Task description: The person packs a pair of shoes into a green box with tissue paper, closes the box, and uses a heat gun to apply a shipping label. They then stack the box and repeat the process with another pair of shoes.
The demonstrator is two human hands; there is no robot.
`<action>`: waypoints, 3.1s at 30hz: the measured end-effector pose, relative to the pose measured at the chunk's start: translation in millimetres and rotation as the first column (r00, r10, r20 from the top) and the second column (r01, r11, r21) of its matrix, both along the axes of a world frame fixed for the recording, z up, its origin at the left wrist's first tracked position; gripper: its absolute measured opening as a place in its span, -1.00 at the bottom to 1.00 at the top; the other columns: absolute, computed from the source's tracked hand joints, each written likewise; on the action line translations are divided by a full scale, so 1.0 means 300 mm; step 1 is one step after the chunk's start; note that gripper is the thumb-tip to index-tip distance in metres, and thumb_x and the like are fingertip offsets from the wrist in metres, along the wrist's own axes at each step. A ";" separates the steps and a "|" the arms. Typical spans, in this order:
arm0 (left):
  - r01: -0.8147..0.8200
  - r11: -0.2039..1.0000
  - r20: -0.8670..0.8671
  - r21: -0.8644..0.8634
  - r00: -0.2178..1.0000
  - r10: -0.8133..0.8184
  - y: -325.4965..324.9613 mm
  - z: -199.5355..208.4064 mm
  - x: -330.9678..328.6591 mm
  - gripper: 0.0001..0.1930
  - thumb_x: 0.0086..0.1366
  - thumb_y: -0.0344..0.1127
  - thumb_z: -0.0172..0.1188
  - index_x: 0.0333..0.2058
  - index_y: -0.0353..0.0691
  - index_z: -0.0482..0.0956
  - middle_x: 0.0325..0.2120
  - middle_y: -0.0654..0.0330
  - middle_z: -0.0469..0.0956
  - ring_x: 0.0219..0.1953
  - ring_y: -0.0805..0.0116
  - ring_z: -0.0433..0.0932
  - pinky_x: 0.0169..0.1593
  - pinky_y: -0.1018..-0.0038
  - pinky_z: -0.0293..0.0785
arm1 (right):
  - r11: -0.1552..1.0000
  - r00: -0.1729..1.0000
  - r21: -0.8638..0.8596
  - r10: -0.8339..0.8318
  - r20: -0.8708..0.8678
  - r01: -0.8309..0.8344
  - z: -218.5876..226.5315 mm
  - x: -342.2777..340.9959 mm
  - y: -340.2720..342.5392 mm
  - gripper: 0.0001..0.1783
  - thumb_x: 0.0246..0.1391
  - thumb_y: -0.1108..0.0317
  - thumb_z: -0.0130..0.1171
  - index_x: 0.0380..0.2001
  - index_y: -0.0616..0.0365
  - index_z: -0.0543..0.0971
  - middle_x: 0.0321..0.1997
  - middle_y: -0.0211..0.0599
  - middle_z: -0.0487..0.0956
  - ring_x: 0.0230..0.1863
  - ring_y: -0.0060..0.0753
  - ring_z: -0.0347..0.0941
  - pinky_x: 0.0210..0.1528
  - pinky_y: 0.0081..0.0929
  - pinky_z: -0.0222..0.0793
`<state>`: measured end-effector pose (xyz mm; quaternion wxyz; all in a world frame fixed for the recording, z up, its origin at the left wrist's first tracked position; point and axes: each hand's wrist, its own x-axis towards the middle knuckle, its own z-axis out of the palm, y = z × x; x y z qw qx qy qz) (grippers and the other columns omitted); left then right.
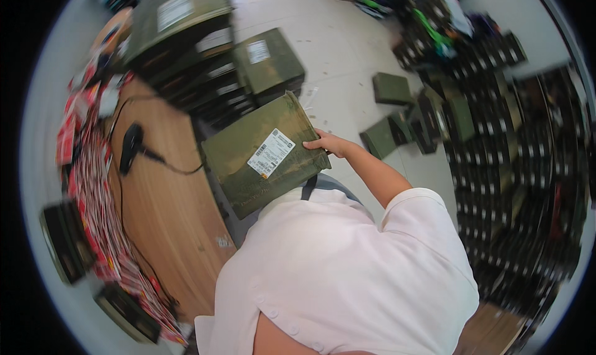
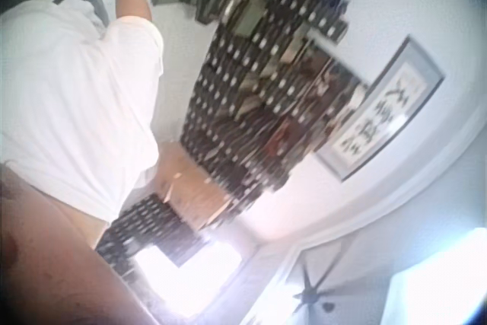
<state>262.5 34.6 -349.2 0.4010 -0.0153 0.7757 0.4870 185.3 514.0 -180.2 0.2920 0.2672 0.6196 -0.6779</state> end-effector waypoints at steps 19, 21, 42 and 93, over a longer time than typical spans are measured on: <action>0.065 0.998 0.248 -0.026 0.967 -0.057 0.915 -0.060 -0.362 -0.54 0.44 -0.15 0.00 0.18 -0.32 0.33 0.02 -0.05 0.51 0.10 0.13 0.51 0.08 0.20 0.49 | -0.204 -0.161 -0.237 -0.968 0.191 0.950 -0.385 1.055 1.180 -0.26 0.16 -0.21 0.12 0.24 0.01 0.32 0.31 -0.17 0.31 0.29 0.09 0.23 0.16 0.46 0.20; -0.059 0.996 0.344 0.060 0.938 0.034 1.000 -0.030 -0.427 -0.54 0.44 -0.14 0.00 0.18 -0.32 0.33 0.02 -0.05 0.51 0.11 0.13 0.51 0.08 0.19 0.49 | -0.338 -0.282 -0.373 -0.939 0.198 0.864 -0.339 1.150 1.420 -0.18 0.17 -0.20 0.09 0.34 0.02 0.16 0.42 -0.02 0.10 0.37 0.29 0.04 0.30 0.52 -0.07; 0.057 0.926 -0.152 -0.373 0.981 -0.121 0.645 -0.039 -0.159 -0.53 0.37 -0.07 0.04 0.08 -0.31 0.48 -0.07 -0.04 0.59 -0.04 0.15 0.59 0.01 0.29 0.49 | 0.773 0.729 -0.053 -0.571 0.377 0.632 -0.698 0.425 0.719 -0.55 0.24 0.25 0.01 0.14 0.19 0.33 0.01 -0.06 0.53 -0.11 -0.11 0.58 -0.17 -0.25 0.58; -0.571 0.547 0.359 -0.613 0.415 0.836 -0.464 0.280 -0.664 -0.33 0.33 -0.01 0.01 0.31 -0.24 0.20 0.00 -0.28 0.49 0.06 -0.13 0.48 0.14 0.21 0.37 | 0.103 0.723 0.991 0.677 -0.135 0.088 0.215 -3.370 -1.757 -0.15 -0.05 -0.13 0.36 0.26 -0.10 0.28 0.32 -0.07 0.30 0.32 0.05 0.27 0.27 -0.05 0.28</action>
